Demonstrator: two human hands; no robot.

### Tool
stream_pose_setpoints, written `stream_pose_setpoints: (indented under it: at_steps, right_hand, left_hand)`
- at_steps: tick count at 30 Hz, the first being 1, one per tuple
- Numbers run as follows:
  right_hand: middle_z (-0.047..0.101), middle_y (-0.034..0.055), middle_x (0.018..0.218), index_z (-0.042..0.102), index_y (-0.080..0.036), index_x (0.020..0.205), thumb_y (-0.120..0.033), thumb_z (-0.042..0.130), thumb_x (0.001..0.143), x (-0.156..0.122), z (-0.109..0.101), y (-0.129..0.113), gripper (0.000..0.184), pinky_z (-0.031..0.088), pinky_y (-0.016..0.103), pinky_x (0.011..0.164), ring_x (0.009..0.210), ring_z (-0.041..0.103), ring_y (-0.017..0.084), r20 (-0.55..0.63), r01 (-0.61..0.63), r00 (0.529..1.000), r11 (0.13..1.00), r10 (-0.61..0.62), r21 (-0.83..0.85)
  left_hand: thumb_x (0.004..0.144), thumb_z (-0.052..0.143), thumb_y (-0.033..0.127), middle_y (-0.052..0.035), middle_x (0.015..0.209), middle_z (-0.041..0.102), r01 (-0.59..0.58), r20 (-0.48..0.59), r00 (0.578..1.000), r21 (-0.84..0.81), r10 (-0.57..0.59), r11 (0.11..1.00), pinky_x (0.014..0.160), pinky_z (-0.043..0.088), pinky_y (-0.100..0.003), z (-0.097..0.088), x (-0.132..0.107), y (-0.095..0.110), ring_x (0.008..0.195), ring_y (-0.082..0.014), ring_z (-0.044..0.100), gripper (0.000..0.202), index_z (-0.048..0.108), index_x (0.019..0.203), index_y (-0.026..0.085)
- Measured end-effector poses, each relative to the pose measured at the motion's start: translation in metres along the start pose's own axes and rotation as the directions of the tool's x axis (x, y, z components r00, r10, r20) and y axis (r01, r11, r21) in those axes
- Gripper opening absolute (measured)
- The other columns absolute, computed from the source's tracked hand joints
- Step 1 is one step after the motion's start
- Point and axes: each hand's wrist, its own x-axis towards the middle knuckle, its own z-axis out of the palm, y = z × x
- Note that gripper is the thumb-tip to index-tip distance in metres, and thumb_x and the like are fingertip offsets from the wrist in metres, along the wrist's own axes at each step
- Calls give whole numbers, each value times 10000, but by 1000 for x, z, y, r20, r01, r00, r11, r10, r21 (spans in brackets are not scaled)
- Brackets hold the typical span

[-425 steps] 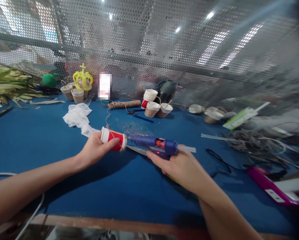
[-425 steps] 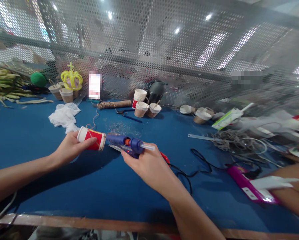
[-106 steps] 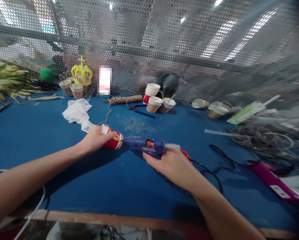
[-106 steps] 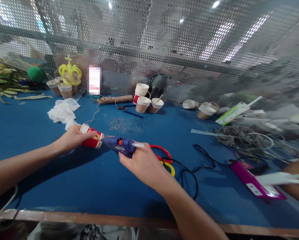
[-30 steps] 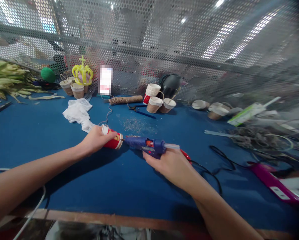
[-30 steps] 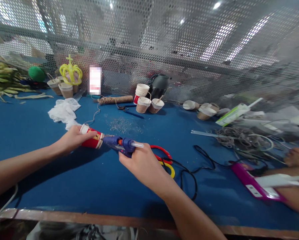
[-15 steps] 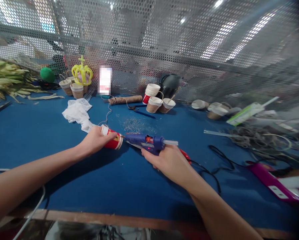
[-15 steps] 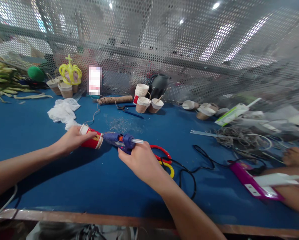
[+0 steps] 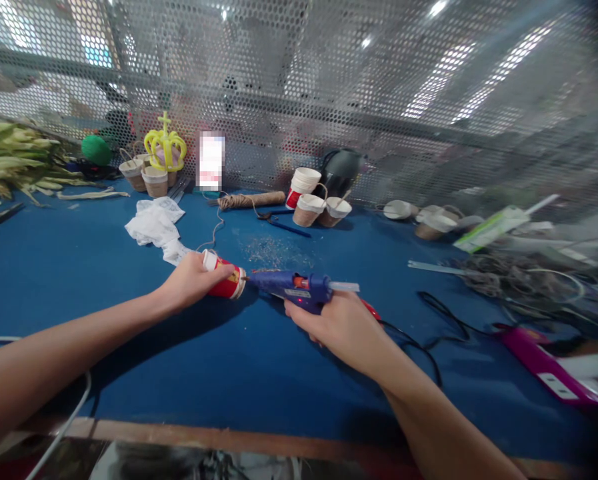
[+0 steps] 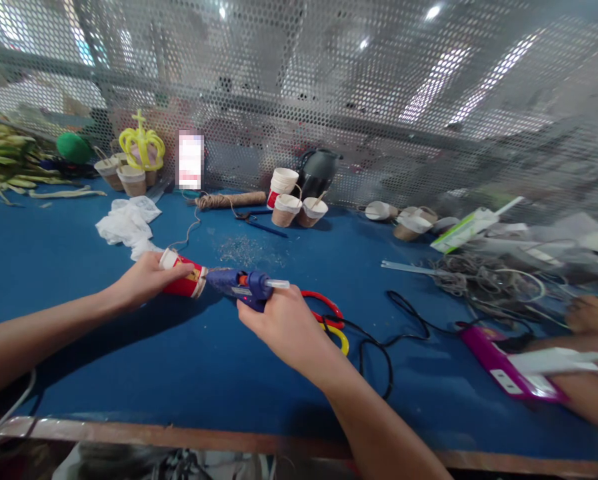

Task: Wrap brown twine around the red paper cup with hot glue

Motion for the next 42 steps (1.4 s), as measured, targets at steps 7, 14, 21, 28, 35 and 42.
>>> stream_pose_setpoints:
  at_steps: [7,14,21,28,35,42]
  right_hand:
    - [457,-44,321,396,-204,417,-252,503,743,8,0,0,346,356,208,390,327,441,83,-18,-43,999,999,43,24]
    - [466,-45,321,399,-202,416,-229,506,740,5,-1,-2,342,352,193,366,319,456,81,22,-73,997,995,72,71]
    - [467,-46,333,407,-203,436,-237,507,737,4,0,-1,319,361,202,381,339,461,89,17,-50,999,997,49,60]
    - [488,-35,378,452,-192,481,-251,498,743,4,-1,-1,272,364,221,417,373,461,96,27,-49,998,999,49,3]
    - [493,-38,396,498,-189,525,-253,499,738,3,-2,0,223,368,228,443,398,466,102,5,-17,1000,1000,17,-9]
    - [482,-31,377,443,-200,470,-263,492,746,4,1,1,287,369,232,443,392,461,105,-11,-21,1000,999,21,-31]
  left_hand:
    - [665,561,390,48,456,418,-17,-15,1000,48,18,999,391,223,-209,0,-3,3,413,-65,319,298,443,508,166]
    - [660,558,386,41,466,427,-22,-2,1000,47,22,999,394,230,-208,0,-3,5,421,-65,326,290,454,511,160]
    - [642,575,392,41,468,451,-9,-8,1000,18,9,1000,406,256,-210,0,-4,6,424,-72,349,282,473,521,157]
    - [643,583,384,28,491,483,-10,-12,1000,17,10,1000,428,277,-215,0,-3,4,447,-83,388,273,500,539,146]
    - [667,565,392,29,502,476,9,6,1000,21,-9,1000,425,260,-213,0,-3,5,445,-74,366,277,502,565,143]
    - [659,571,388,31,487,467,-14,0,1000,28,14,1000,411,247,-217,-1,-3,4,434,-75,357,278,481,537,155]
